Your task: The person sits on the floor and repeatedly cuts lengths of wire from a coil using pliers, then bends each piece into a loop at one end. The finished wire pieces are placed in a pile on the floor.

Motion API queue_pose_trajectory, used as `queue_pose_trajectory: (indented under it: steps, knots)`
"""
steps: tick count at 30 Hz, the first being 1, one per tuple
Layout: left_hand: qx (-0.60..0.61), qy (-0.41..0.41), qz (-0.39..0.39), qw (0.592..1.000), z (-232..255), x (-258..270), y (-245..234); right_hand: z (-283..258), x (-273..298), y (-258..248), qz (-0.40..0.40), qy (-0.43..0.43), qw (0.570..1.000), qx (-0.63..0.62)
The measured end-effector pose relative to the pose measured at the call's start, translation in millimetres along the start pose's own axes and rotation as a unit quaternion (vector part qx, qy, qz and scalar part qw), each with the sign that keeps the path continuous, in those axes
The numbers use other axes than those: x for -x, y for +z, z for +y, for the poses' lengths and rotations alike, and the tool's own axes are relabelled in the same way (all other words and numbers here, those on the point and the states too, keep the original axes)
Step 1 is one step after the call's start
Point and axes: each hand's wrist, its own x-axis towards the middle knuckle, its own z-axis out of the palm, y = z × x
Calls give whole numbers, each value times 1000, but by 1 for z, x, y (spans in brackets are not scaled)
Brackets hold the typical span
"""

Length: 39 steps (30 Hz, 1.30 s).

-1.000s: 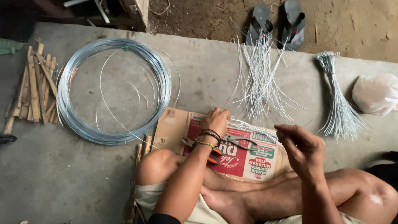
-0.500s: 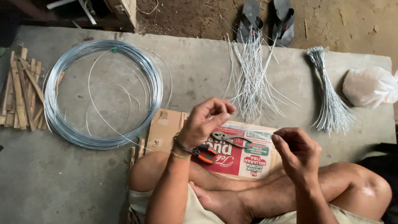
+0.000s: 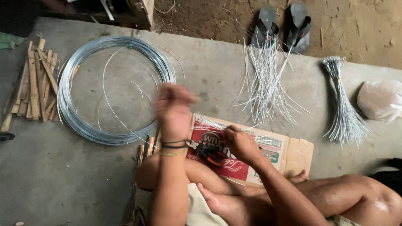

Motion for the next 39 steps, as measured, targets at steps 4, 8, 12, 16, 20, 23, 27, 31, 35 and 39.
queue_pose_trajectory:
  steps: [4, 8, 12, 16, 20, 23, 27, 31, 35, 39]
  knots:
    - [85, 182, 100, 975, 97, 3, -39, 8, 8, 2, 31, 33, 999, 14]
    - [-38, 242, 140, 959, 124, 27, -25, -4, 27, -25, 73, 71, 988, -113]
    - [-67, 165, 84, 980, 104, 39, 22, -42, 57, -74, 249, 51, 950, -180]
    - [9, 9, 13, 1000, 57, 62, 86, -98, 82, -121, 387, -85, 896, -202]
    - [59, -87, -34, 994, 41, 74, 109, -141, 84, -144, 422, -137, 892, -92]
    - [-11, -96, -79, 992, 32, 76, 112, -155, 72, -147, 415, -150, 897, -40]
    - [-64, -140, -97, 983, 27, 72, 101, -161, 64, -143, 418, -172, 892, -10]
    - [-78, -140, -129, 979, 25, 71, 96, -157, 60, -142, 421, -198, 885, 2]
    - [-70, -129, -154, 977, 24, 72, 96, -153, 61, -143, 379, -184, 907, -5]
    - [-117, -121, -149, 974, 25, 78, 96, -153, 61, -145, 345, -190, 919, -20]
